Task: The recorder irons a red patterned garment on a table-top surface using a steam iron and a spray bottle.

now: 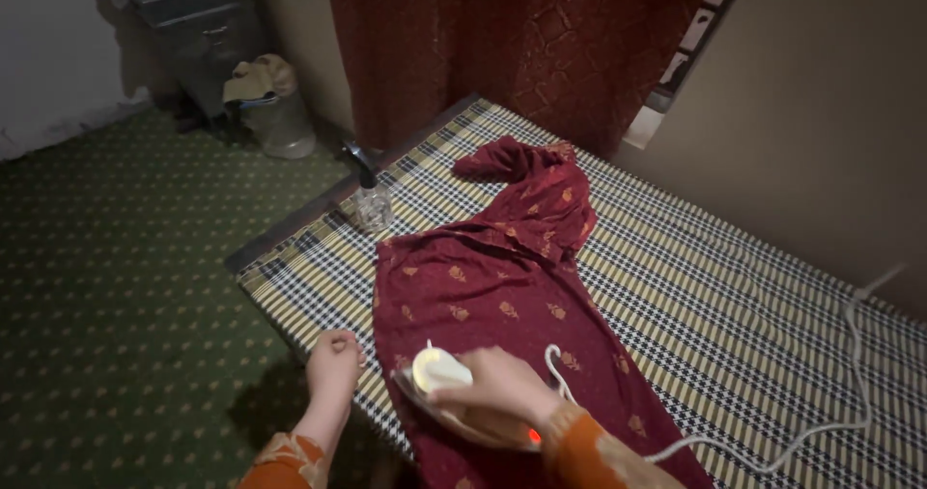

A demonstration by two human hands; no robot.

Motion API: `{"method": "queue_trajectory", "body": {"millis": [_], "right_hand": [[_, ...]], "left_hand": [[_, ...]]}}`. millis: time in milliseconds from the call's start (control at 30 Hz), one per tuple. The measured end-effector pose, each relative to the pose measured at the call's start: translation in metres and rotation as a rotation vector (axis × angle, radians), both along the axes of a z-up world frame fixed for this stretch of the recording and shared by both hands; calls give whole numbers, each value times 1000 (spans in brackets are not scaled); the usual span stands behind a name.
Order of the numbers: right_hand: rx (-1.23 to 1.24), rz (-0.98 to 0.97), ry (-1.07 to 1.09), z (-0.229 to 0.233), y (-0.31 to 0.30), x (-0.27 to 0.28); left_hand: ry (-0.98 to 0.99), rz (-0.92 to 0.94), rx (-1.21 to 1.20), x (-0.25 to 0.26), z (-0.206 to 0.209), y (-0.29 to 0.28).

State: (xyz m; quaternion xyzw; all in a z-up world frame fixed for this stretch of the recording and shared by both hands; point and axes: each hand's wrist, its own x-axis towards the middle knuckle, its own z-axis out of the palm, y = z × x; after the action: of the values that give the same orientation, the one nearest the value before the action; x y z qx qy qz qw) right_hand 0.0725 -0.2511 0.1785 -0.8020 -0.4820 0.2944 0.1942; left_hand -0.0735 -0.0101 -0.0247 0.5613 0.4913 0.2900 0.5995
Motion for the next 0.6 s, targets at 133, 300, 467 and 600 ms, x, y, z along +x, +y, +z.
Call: {"method": "queue_trajectory", "body": {"millis": [133,300,467,600], "right_hand": [[-120,-61,-20,14,-38,4],[-225,-389,-54,9,-55,26],[-181,-739,-40,3,-42,51],[-228,-934,-140,-11,-27,67]], "left_hand": [[198,-69,97,41,4,16],[215,-214,-29,90,71,25],[68,-313,-46,130,80,47],[-198,-274,-451,150,65,77]]}}
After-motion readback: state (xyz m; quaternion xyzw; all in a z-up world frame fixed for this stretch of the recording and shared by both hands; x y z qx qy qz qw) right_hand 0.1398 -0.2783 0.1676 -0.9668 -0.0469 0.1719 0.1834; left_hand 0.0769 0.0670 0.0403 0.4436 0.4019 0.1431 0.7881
